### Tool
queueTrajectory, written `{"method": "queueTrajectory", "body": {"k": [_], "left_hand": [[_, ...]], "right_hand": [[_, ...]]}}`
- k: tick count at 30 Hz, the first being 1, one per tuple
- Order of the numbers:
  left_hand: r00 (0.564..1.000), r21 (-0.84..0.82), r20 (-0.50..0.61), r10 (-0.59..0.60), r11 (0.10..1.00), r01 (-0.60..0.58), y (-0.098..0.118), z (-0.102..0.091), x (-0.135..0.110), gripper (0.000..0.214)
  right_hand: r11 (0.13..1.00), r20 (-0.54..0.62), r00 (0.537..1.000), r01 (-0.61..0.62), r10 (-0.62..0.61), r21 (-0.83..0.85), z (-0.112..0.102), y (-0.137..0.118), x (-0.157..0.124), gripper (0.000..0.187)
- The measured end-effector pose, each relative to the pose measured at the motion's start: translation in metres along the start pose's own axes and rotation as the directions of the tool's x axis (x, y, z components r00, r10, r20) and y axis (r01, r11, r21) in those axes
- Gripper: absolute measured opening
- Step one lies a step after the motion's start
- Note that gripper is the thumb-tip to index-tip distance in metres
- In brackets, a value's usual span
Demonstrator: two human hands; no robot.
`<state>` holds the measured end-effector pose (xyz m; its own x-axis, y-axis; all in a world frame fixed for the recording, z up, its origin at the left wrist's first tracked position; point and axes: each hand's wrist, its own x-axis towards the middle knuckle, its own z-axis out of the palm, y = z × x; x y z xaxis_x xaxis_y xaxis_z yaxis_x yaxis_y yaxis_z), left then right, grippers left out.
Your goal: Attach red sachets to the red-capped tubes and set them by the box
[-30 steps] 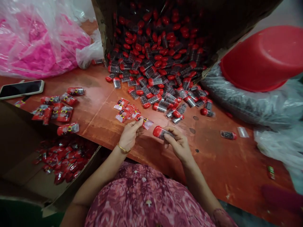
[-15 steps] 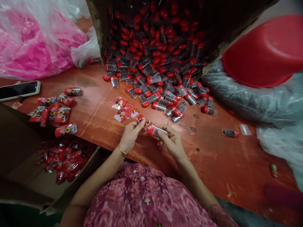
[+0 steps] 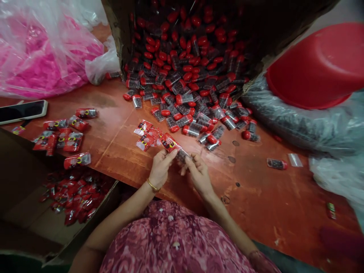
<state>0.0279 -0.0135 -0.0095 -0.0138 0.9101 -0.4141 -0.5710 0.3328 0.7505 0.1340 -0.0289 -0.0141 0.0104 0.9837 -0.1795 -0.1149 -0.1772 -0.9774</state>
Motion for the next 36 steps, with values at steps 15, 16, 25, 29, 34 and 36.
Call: {"method": "queueTrajectory", "body": {"k": [15, 16, 25, 29, 34, 36], "left_hand": [[0.980, 0.081, 0.171, -0.105, 0.992, 0.092, 0.006, -0.003, 0.003, 0.048], [0.975, 0.097, 0.192, -0.110, 0.991, 0.092, 0.006, -0.003, 0.002, 0.050], [0.994, -0.062, 0.057, -0.091, 0.994, 0.095, 0.015, -0.014, 0.001, 0.034], [0.986, -0.204, -0.164, 0.019, 0.977, -0.053, 0.047, -0.045, 0.011, 0.029], [0.732, -0.309, -0.628, 0.265, 0.778, -0.547, 0.088, -0.101, 0.031, 0.038], [0.742, -0.233, -0.593, 0.311, 0.817, -0.528, 0.086, -0.106, 0.033, 0.046]], "right_hand": [[0.988, -0.017, 1.000, -0.001, 0.003, 0.153, 0.015, 0.004, -0.004, 0.034], [0.984, -0.019, 1.000, -0.012, 0.015, 0.180, 0.016, 0.004, -0.003, 0.034], [0.966, 0.079, 0.992, 0.114, -0.098, -0.234, 0.030, 0.008, 0.027, 0.044], [0.557, 0.104, 0.924, 0.308, -0.367, -0.771, 0.005, -0.001, 0.045, 0.039], [0.112, -0.052, 0.872, 0.003, -0.487, -0.994, -0.049, 0.005, 0.061, 0.044], [-0.004, 0.054, 0.884, 0.059, -0.464, -0.998, -0.065, 0.013, 0.058, 0.041]]}}
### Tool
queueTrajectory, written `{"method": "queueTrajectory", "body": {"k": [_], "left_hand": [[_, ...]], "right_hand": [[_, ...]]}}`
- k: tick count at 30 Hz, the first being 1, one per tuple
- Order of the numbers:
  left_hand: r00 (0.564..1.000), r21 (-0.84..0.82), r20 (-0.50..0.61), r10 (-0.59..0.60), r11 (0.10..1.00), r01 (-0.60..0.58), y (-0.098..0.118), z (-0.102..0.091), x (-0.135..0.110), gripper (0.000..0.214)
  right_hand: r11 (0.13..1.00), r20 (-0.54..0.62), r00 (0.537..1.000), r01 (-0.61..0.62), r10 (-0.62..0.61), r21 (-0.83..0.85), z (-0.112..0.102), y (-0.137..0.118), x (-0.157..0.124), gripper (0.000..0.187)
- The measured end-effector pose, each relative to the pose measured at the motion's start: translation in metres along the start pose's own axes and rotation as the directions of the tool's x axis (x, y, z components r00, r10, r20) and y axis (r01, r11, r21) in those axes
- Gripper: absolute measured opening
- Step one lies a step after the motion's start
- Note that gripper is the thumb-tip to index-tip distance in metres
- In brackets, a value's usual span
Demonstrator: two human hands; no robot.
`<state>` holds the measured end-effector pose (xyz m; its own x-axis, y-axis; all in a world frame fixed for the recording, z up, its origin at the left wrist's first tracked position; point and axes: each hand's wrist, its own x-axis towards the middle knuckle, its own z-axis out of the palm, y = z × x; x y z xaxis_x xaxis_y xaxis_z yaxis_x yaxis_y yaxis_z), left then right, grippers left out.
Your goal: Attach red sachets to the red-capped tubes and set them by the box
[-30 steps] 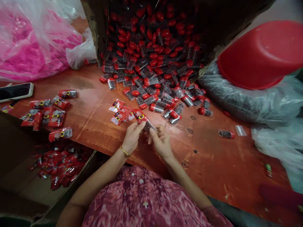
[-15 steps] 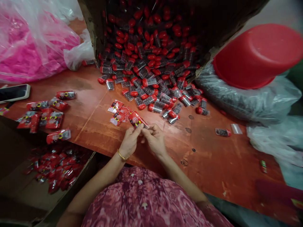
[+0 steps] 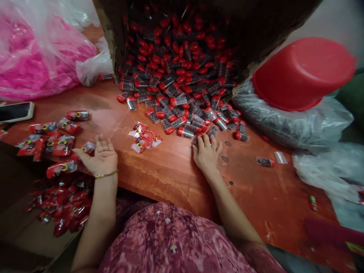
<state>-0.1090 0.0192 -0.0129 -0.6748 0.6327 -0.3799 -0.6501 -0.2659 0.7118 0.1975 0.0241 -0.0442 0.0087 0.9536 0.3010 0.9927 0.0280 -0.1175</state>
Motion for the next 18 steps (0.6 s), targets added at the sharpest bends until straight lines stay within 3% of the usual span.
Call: {"method": "queueTrajectory", "body": {"k": [2, 4, 6, 8, 10, 11, 14, 16, 18], "left_hand": [[0.997, 0.186, 0.071, 0.009, 0.982, -0.022, -0.012, 0.002, -0.010, 0.050], [0.975, 0.487, 0.210, 0.069, 0.858, -0.165, -0.029, 0.009, -0.025, 0.040], [0.867, 0.704, 0.483, 0.122, 0.536, -0.467, -0.044, 0.016, -0.037, 0.036], [0.748, 0.739, 0.657, 0.087, 0.122, -0.663, -0.052, 0.020, -0.042, 0.035], [0.713, 0.704, 0.700, 0.018, -0.178, -0.687, -0.055, 0.019, -0.039, 0.034], [0.719, 0.692, 0.695, -0.012, -0.263, -0.673, -0.054, 0.017, -0.037, 0.034], [0.739, 0.679, 0.671, -0.067, -0.346, -0.648, -0.053, 0.012, -0.029, 0.033], [0.746, 0.694, 0.663, -0.066, -0.321, -0.645, -0.054, 0.012, -0.028, 0.031], [0.760, 0.732, 0.648, -0.046, -0.241, -0.638, -0.058, 0.014, -0.029, 0.028]], "right_hand": [[0.992, 0.005, 0.992, 0.124, -0.124, -0.037, 0.001, 0.009, -0.011, 0.038], [0.971, -0.005, 0.973, 0.232, -0.233, -0.049, -0.001, 0.015, -0.022, 0.037], [0.952, -0.019, 0.952, 0.305, -0.306, -0.039, -0.004, 0.018, -0.033, 0.037], [0.944, -0.037, 0.944, 0.329, -0.329, -0.008, -0.005, 0.020, -0.040, 0.037], [0.945, -0.063, 0.944, 0.325, -0.323, 0.028, -0.004, 0.021, -0.044, 0.034], [0.947, -0.076, 0.946, 0.320, -0.316, 0.042, -0.002, 0.022, -0.045, 0.033], [0.946, -0.103, 0.946, 0.316, -0.308, 0.072, 0.002, 0.024, -0.043, 0.032], [0.943, -0.124, 0.943, 0.320, -0.308, 0.093, 0.002, 0.023, -0.041, 0.031], [0.940, -0.176, 0.941, 0.314, -0.289, 0.136, 0.000, 0.018, -0.039, 0.027]]}}
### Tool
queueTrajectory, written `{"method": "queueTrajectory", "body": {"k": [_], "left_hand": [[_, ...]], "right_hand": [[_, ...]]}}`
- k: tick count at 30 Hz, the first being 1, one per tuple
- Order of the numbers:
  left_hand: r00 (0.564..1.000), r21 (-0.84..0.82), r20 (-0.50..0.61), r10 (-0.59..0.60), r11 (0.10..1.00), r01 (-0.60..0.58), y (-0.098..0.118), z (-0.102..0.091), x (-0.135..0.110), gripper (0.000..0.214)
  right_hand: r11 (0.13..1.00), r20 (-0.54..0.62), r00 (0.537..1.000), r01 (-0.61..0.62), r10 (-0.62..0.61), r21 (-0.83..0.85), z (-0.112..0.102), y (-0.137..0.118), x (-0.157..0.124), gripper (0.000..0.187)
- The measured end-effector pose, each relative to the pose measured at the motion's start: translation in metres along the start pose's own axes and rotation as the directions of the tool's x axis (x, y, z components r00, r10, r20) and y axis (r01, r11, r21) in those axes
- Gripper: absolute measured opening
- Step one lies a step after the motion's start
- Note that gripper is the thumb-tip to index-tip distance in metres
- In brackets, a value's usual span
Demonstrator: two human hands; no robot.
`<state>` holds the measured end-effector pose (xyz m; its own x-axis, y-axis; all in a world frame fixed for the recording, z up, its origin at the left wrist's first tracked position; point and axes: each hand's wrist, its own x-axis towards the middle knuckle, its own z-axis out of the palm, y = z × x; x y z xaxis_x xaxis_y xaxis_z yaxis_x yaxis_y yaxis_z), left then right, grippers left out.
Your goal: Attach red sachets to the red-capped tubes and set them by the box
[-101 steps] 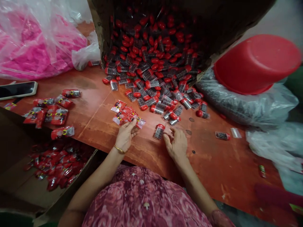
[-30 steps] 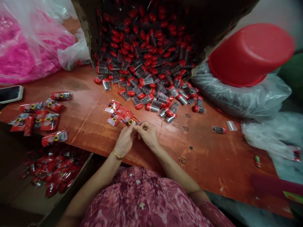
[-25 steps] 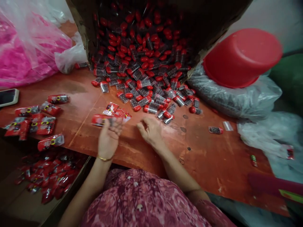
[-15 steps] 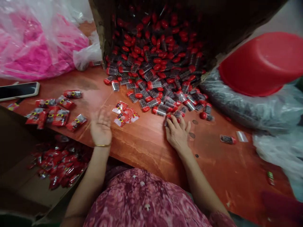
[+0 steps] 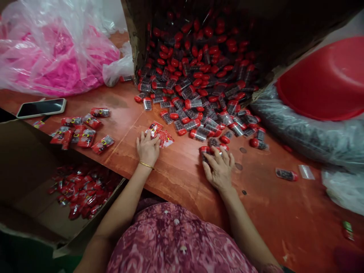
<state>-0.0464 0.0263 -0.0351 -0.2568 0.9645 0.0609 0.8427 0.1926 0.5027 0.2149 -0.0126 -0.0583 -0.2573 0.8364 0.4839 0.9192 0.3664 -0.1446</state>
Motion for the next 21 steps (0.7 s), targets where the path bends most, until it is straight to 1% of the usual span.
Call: {"method": "queueTrajectory", "body": {"k": [2, 3, 4, 5, 6, 8, 9, 11, 12, 13, 14, 15, 17, 19, 21], "left_hand": [[0.999, -0.159, -0.015, -0.052, 0.986, 0.049, 0.007, 0.004, 0.000, 0.025], [0.996, -0.274, -0.016, -0.088, 0.958, 0.081, 0.012, 0.005, -0.001, 0.025], [0.992, -0.407, -0.008, -0.125, 0.907, 0.111, 0.017, 0.006, -0.002, 0.025], [0.988, -0.542, 0.011, -0.156, 0.829, 0.137, 0.023, 0.006, -0.003, 0.026], [0.984, -0.663, 0.035, -0.173, 0.733, 0.152, 0.028, 0.004, -0.005, 0.028], [0.980, -0.827, 0.087, -0.178, 0.536, 0.170, 0.039, -0.001, -0.009, 0.030], [0.978, -0.868, 0.111, -0.178, 0.462, 0.183, 0.045, -0.005, -0.011, 0.030], [0.971, -0.904, 0.158, -0.181, 0.369, 0.216, 0.054, -0.013, -0.016, 0.026], [0.966, -0.912, 0.181, -0.184, 0.336, 0.235, 0.057, -0.016, -0.018, 0.023], [0.962, -0.918, 0.201, -0.185, 0.308, 0.251, 0.060, -0.018, -0.020, 0.022], [0.959, -0.923, 0.216, -0.182, 0.282, 0.262, 0.063, -0.018, -0.022, 0.020], [0.957, -0.928, 0.229, -0.179, 0.255, 0.270, 0.064, -0.018, -0.024, 0.019], [0.947, -0.936, 0.261, -0.184, 0.189, 0.295, 0.066, -0.015, -0.026, 0.018], [0.928, -0.932, 0.325, -0.182, 0.104, 0.347, 0.066, -0.012, -0.027, 0.023], [0.895, -0.904, 0.421, -0.149, 0.017, 0.428, 0.068, -0.010, -0.028, 0.032]], "right_hand": [[0.994, -0.069, 0.997, -0.023, 0.031, 0.105, -0.001, -0.012, 0.005, 0.021], [0.981, -0.087, 0.995, -0.039, 0.056, 0.191, -0.001, -0.020, 0.008, 0.020], [0.953, -0.085, 0.992, -0.060, 0.089, 0.296, -0.001, -0.030, 0.011, 0.019], [0.906, -0.062, 0.990, -0.091, 0.127, 0.414, 0.001, -0.041, 0.016, 0.019], [0.838, -0.005, 0.985, -0.146, 0.175, 0.525, 0.002, -0.053, 0.022, 0.021], [0.649, 0.133, 0.951, -0.288, 0.278, 0.704, 0.006, -0.075, 0.035, 0.030], [0.544, 0.203, 0.930, -0.346, 0.306, 0.764, 0.008, -0.084, 0.042, 0.035], [0.348, 0.321, 0.889, -0.429, 0.327, 0.834, 0.010, -0.099, 0.054, 0.043], [0.269, 0.358, 0.876, -0.448, 0.323, 0.853, 0.010, -0.105, 0.059, 0.043], [0.211, 0.379, 0.870, -0.454, 0.316, 0.866, 0.009, -0.108, 0.062, 0.041], [0.173, 0.385, 0.869, -0.450, 0.311, 0.876, 0.008, -0.111, 0.063, 0.037], [0.153, 0.384, 0.870, -0.443, 0.309, 0.883, 0.008, -0.112, 0.064, 0.032], [0.136, 0.381, 0.861, -0.445, 0.336, 0.885, 0.006, -0.111, 0.062, 0.024], [0.094, 0.410, 0.827, -0.476, 0.384, 0.874, 0.005, -0.106, 0.059, 0.022], [0.016, 0.457, 0.792, -0.506, 0.405, 0.863, 0.004, -0.101, 0.057, 0.022]]}}
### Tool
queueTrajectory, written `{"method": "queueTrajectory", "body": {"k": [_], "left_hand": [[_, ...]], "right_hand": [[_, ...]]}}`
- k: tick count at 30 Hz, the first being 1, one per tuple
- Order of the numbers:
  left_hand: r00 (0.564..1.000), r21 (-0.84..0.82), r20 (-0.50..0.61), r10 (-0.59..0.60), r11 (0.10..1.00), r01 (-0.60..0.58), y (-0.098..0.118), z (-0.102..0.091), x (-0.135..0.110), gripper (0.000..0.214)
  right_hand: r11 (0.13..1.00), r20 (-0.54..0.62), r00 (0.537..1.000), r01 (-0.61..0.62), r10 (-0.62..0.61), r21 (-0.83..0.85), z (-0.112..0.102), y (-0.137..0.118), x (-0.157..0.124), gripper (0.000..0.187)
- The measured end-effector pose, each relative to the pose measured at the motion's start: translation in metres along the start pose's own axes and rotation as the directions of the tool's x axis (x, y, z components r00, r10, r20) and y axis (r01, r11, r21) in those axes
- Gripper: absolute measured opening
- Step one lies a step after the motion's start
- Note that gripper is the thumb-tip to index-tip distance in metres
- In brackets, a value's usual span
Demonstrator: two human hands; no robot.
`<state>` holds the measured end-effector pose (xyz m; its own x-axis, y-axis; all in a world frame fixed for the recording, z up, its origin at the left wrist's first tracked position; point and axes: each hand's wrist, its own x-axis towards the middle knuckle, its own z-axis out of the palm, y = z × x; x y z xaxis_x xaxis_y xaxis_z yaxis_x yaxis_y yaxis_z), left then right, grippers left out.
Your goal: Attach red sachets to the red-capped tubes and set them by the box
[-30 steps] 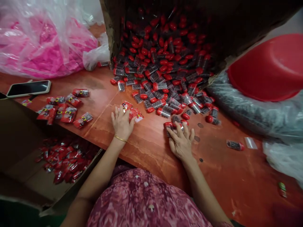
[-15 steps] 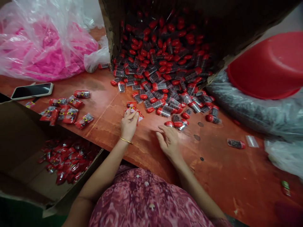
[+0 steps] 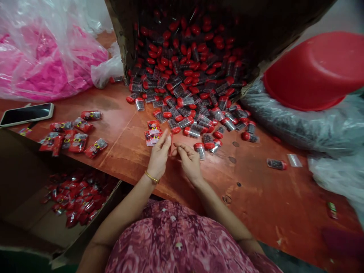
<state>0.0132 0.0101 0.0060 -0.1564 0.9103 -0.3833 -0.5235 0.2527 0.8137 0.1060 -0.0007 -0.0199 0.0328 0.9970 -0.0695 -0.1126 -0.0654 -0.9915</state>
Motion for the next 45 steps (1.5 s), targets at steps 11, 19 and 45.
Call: {"method": "queueTrajectory", "body": {"k": [11, 19, 45], "left_hand": [[0.985, -0.118, 0.023, -0.168, 0.978, 0.170, -0.015, 0.007, 0.000, 0.036], [0.972, 0.147, 0.234, -0.032, 0.989, -0.003, -0.016, 0.002, -0.005, 0.058], [0.971, 0.269, 0.226, 0.073, 0.954, -0.134, -0.002, -0.004, 0.003, 0.020]], "right_hand": [[0.996, 0.031, 0.998, -0.050, 0.048, 0.073, 0.003, 0.004, -0.008, 0.021], [0.986, 0.008, 0.994, 0.110, -0.110, -0.124, -0.003, -0.003, -0.008, 0.016], [0.965, 0.206, 0.954, -0.243, 0.220, 0.097, -0.046, -0.019, 0.016, 0.031]]}}
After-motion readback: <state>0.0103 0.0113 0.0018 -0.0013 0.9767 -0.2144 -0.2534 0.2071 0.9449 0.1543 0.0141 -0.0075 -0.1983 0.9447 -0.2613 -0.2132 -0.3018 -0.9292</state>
